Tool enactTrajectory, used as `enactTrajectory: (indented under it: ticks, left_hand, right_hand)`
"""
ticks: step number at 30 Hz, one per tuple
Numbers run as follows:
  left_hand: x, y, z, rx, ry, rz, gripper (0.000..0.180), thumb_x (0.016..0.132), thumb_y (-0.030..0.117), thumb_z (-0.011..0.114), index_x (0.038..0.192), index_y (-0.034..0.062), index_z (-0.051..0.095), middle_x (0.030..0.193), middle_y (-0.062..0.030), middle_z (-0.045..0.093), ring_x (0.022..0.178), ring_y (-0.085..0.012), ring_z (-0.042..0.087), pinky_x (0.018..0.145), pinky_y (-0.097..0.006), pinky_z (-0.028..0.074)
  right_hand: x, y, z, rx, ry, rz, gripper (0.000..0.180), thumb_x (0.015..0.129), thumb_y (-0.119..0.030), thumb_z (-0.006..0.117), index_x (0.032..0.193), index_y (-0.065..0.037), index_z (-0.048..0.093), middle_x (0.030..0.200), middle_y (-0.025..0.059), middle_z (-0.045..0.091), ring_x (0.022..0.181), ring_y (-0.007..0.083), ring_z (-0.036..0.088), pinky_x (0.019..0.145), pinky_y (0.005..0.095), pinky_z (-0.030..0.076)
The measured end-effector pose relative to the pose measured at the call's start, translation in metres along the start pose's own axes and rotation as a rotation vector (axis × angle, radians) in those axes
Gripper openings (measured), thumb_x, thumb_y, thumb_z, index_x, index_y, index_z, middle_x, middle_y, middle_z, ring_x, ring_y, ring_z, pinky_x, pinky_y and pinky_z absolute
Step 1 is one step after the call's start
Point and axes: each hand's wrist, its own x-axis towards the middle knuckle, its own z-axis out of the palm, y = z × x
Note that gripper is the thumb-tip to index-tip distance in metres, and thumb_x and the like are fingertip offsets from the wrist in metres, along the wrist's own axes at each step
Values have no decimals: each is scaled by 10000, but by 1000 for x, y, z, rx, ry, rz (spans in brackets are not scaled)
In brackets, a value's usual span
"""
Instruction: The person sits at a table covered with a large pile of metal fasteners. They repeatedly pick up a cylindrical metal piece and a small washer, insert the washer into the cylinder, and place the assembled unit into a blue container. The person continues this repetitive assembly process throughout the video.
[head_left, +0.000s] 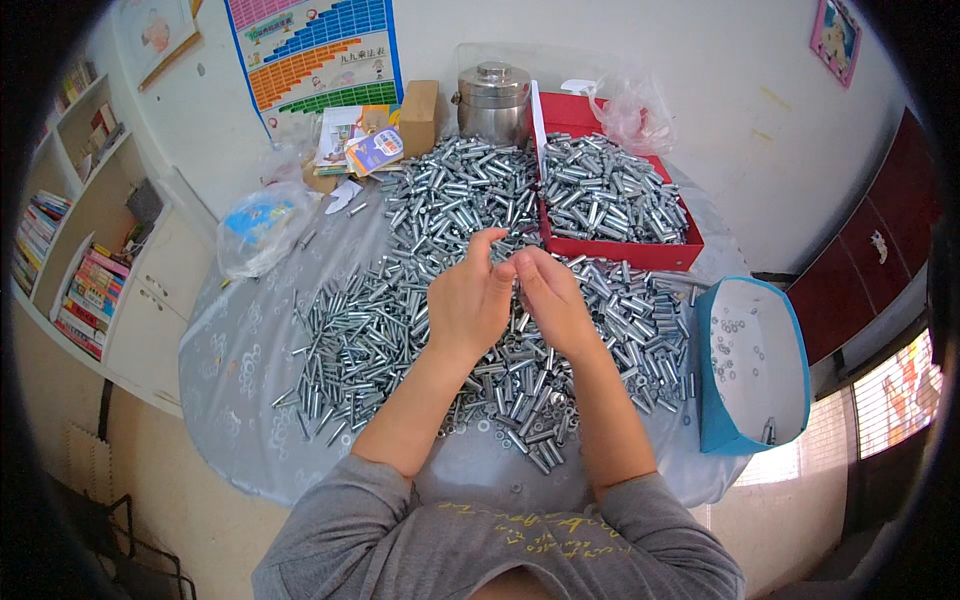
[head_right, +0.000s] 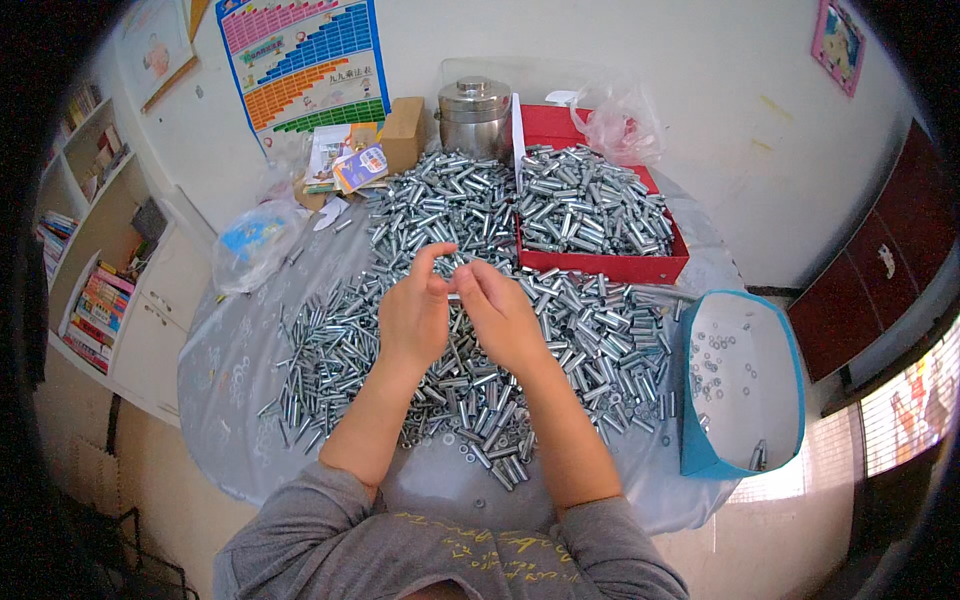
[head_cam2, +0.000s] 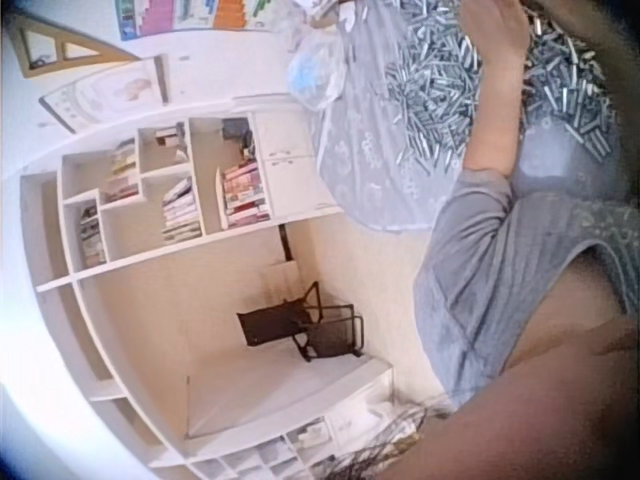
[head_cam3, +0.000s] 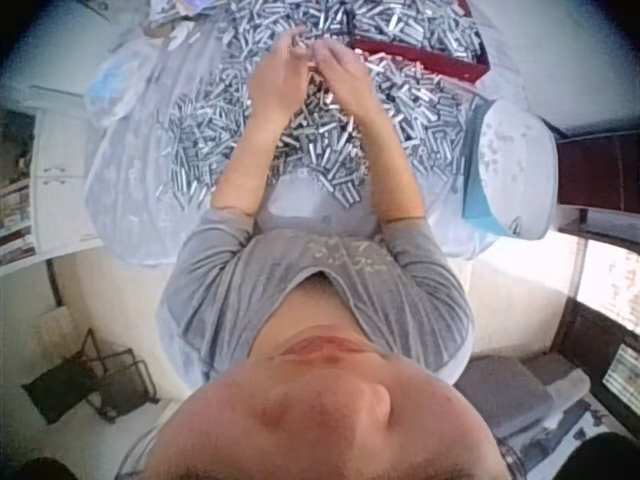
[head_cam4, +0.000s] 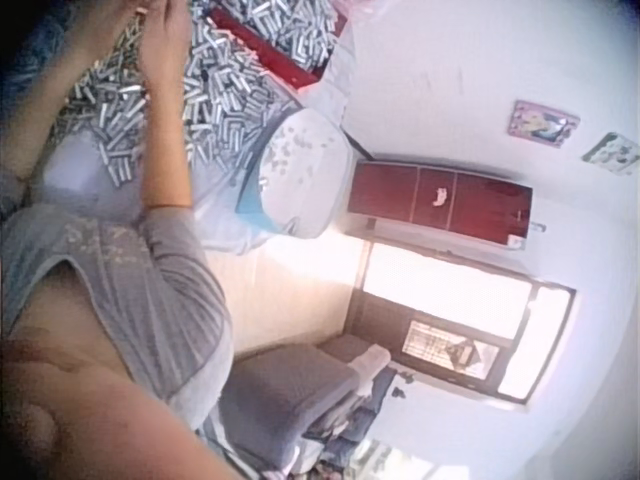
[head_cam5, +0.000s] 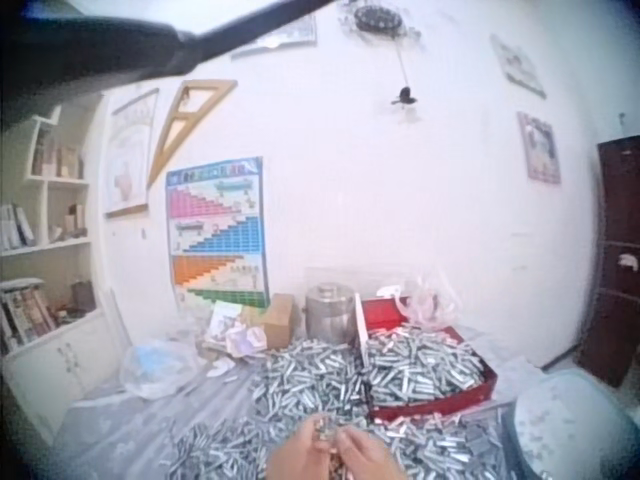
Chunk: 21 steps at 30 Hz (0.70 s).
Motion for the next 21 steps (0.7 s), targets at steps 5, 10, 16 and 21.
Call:
enactTrajectory:
  ticks: [5, 10, 16, 21]
  left_hand:
    - [-2, -4, 5, 54, 23, 41, 676, 870, 613, 227, 1112, 38, 487, 514, -95, 540, 485, -313, 561, 429, -394, 396]
    - [-1, -7, 9, -45, -5, 73, 695, 865, 622, 230, 1135, 29, 471, 506, -100, 536, 471, -302, 558, 422, -391, 395]
    - [-5, -4, 14, 27, 65, 64, 791, 817, 690, 239, 1202, 23, 420, 484, -87, 510, 443, -289, 544, 393, -379, 379]
    - [-6, -7, 17, 82, 108, 191, 843, 809, 702, 236, 1254, 2, 385, 460, -63, 476, 407, -261, 513, 370, -354, 348]
  right_hand:
    - [-4, -14, -2, -66, -61, 199, 239, 894, -261, 506, 904, -23, 527, 571, 0, 501, 542, 80, 463, 483, 238, 344]
    - [0, 6, 2, 114, 59, -69, 180, 875, -168, 538, 1001, -40, 531, 653, -2, 518, 575, 65, 451, 518, 200, 350]
    - [-3, -10, -8, -81, 93, 14, 208, 890, -110, 474, 1084, -56, 527, 728, 26, 540, 602, 95, 450, 556, 232, 379]
    - [-3, -3, -8, 1, 54, -59, 280, 884, -82, 455, 1161, -56, 492, 680, 3, 498, 600, 74, 416, 562, 222, 364]
